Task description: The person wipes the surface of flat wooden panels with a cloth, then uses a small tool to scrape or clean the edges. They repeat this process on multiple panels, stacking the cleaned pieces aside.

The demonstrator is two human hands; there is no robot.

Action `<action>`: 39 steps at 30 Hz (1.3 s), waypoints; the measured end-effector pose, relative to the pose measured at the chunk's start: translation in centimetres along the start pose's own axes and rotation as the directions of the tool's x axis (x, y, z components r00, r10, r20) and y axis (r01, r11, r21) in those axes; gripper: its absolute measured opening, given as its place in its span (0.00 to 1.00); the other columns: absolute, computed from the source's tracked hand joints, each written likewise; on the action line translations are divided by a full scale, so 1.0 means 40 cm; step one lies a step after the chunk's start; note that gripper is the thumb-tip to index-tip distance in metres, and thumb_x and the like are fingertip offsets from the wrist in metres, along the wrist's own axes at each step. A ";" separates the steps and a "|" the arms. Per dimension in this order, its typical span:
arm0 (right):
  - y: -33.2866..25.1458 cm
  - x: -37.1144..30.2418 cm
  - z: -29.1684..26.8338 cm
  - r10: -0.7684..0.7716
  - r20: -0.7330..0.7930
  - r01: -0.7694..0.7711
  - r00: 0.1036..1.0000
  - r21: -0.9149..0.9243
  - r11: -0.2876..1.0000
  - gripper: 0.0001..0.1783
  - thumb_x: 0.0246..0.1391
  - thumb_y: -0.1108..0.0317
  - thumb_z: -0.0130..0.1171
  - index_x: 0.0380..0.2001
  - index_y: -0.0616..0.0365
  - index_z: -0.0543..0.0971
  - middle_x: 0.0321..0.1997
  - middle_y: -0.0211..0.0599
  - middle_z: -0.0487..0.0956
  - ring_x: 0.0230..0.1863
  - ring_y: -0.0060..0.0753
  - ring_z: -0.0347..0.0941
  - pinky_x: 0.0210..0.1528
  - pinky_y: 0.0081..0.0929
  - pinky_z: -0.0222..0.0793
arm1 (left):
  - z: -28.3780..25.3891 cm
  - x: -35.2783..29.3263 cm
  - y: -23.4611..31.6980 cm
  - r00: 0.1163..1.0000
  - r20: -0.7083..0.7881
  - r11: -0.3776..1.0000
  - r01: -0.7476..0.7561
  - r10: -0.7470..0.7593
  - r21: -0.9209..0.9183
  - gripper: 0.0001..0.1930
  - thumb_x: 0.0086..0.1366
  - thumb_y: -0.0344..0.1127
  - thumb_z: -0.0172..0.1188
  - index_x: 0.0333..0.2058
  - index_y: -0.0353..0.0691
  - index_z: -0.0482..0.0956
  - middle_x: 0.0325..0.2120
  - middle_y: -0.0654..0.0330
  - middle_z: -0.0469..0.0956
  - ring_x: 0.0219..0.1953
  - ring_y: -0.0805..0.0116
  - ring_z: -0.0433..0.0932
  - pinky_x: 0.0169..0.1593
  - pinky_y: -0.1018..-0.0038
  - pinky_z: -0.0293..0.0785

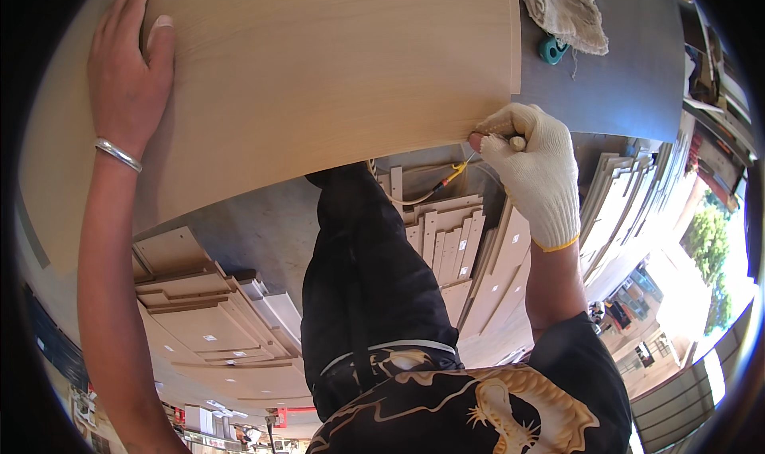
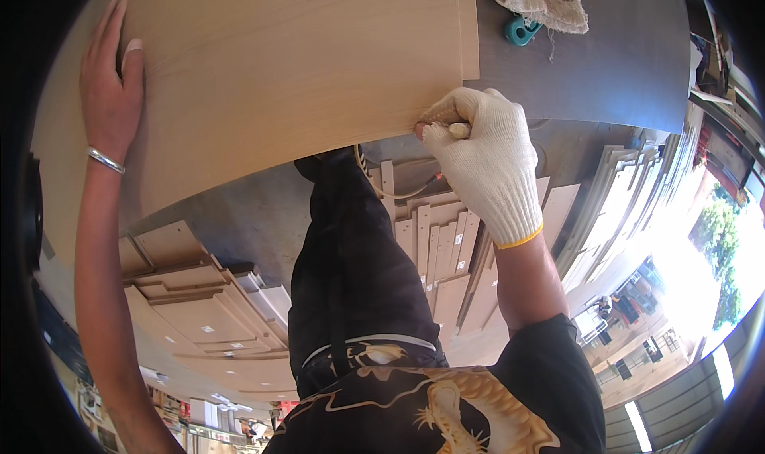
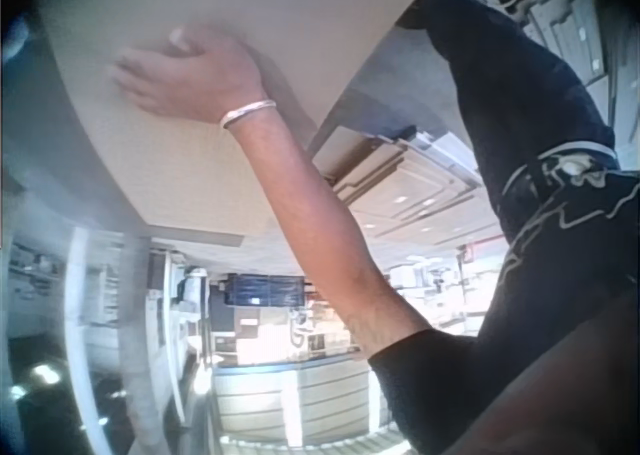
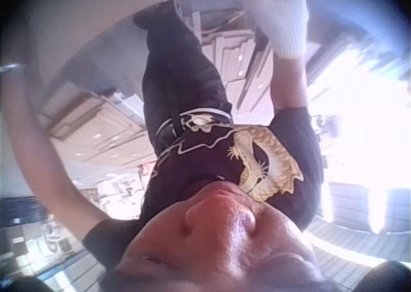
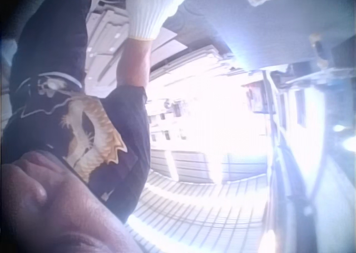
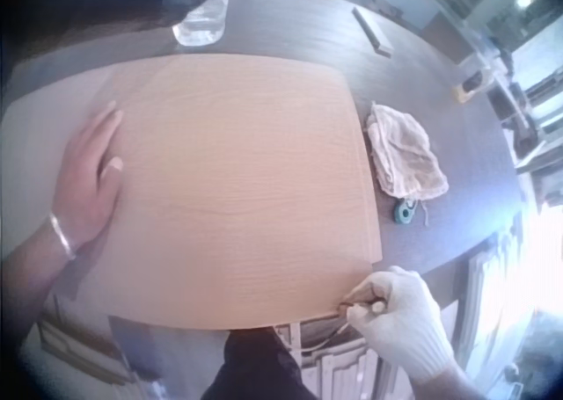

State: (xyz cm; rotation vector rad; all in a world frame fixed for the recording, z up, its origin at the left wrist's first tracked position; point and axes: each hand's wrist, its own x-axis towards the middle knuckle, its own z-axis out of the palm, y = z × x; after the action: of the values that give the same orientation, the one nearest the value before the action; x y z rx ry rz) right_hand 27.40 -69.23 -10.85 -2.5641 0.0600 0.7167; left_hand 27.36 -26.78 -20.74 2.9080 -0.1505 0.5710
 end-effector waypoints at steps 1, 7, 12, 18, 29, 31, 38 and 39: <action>0.001 0.001 0.000 0.002 0.004 -0.002 1.000 0.005 1.000 0.10 0.53 0.67 0.75 0.35 0.61 0.89 0.33 0.41 0.82 0.24 0.29 0.80 0.31 0.28 0.77 | 0.001 -0.001 0.000 1.000 -0.005 1.000 -0.003 0.004 0.010 0.28 0.76 0.39 0.54 0.72 0.41 0.71 0.73 0.51 0.70 0.74 0.50 0.68 0.76 0.59 0.61; -0.003 0.005 0.008 -0.089 -0.028 0.088 0.996 -0.039 0.995 0.09 0.52 0.69 0.76 0.34 0.63 0.89 0.32 0.43 0.82 0.23 0.30 0.80 0.26 0.26 0.75 | 0.004 -0.001 0.006 1.000 -0.016 0.999 -0.005 0.006 0.045 0.28 0.77 0.40 0.54 0.73 0.42 0.71 0.73 0.51 0.71 0.73 0.50 0.69 0.76 0.59 0.62; -0.017 0.001 0.013 -0.021 -0.021 0.021 1.000 0.014 1.000 0.08 0.48 0.73 0.76 0.30 0.64 0.86 0.27 0.36 0.79 0.28 0.25 0.71 0.33 0.27 0.66 | -0.014 0.017 0.040 1.000 -0.014 0.999 0.003 -0.003 0.035 0.28 0.76 0.39 0.55 0.72 0.41 0.71 0.73 0.51 0.71 0.74 0.50 0.68 0.76 0.59 0.62; -0.027 0.003 0.024 -0.217 -0.047 0.207 0.975 -0.167 0.964 0.09 0.46 0.73 0.77 0.30 0.64 0.86 0.27 0.39 0.81 0.29 0.33 0.75 0.35 0.32 0.69 | -0.066 0.031 0.085 0.970 0.217 0.989 0.129 -0.112 -0.068 0.39 0.68 0.40 0.54 0.70 0.15 0.61 0.72 0.23 0.59 0.76 0.26 0.56 0.81 0.42 0.45; -0.053 0.001 0.038 -0.263 0.003 0.257 0.965 -0.232 0.938 0.08 0.47 0.70 0.76 0.30 0.60 0.87 0.29 0.37 0.84 0.37 0.40 0.76 0.45 0.36 0.71 | -0.042 0.007 0.084 0.983 0.100 0.980 0.139 -0.153 0.139 0.33 0.65 0.27 0.54 0.70 0.28 0.68 0.72 0.40 0.66 0.75 0.39 0.62 0.80 0.51 0.53; -0.056 0.001 0.043 -0.265 -0.012 0.257 0.964 -0.209 0.944 0.06 0.48 0.69 0.74 0.27 0.58 0.87 0.27 0.38 0.85 0.38 0.43 0.78 0.49 0.39 0.69 | -0.038 0.001 0.075 0.986 0.094 0.979 0.121 -0.138 0.163 0.33 0.64 0.27 0.54 0.70 0.27 0.68 0.72 0.39 0.66 0.75 0.39 0.62 0.80 0.50 0.53; -0.079 0.000 0.065 -0.301 -0.016 0.290 0.954 -0.220 0.931 0.05 0.48 0.67 0.73 0.25 0.55 0.87 0.26 0.34 0.85 0.37 0.44 0.78 0.51 0.41 0.68 | -0.035 0.001 0.073 0.991 0.056 0.988 0.113 -0.119 0.110 0.33 0.64 0.29 0.54 0.69 0.27 0.69 0.71 0.38 0.67 0.75 0.38 0.63 0.79 0.50 0.54; -0.085 0.000 0.067 -0.313 -0.013 0.304 0.950 -0.201 0.931 0.04 0.48 0.67 0.73 0.25 0.54 0.87 0.26 0.34 0.86 0.37 0.43 0.78 0.50 0.41 0.68 | -0.034 0.002 0.074 0.994 0.028 0.990 0.102 -0.105 0.094 0.33 0.64 0.30 0.54 0.69 0.26 0.69 0.71 0.38 0.68 0.75 0.38 0.63 0.79 0.50 0.54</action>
State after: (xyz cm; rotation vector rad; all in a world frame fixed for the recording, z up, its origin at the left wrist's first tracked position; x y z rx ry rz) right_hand 26.69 -65.00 -11.41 -2.6877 -0.4113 0.5673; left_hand 26.55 -29.45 -19.01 2.9937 0.0237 0.5271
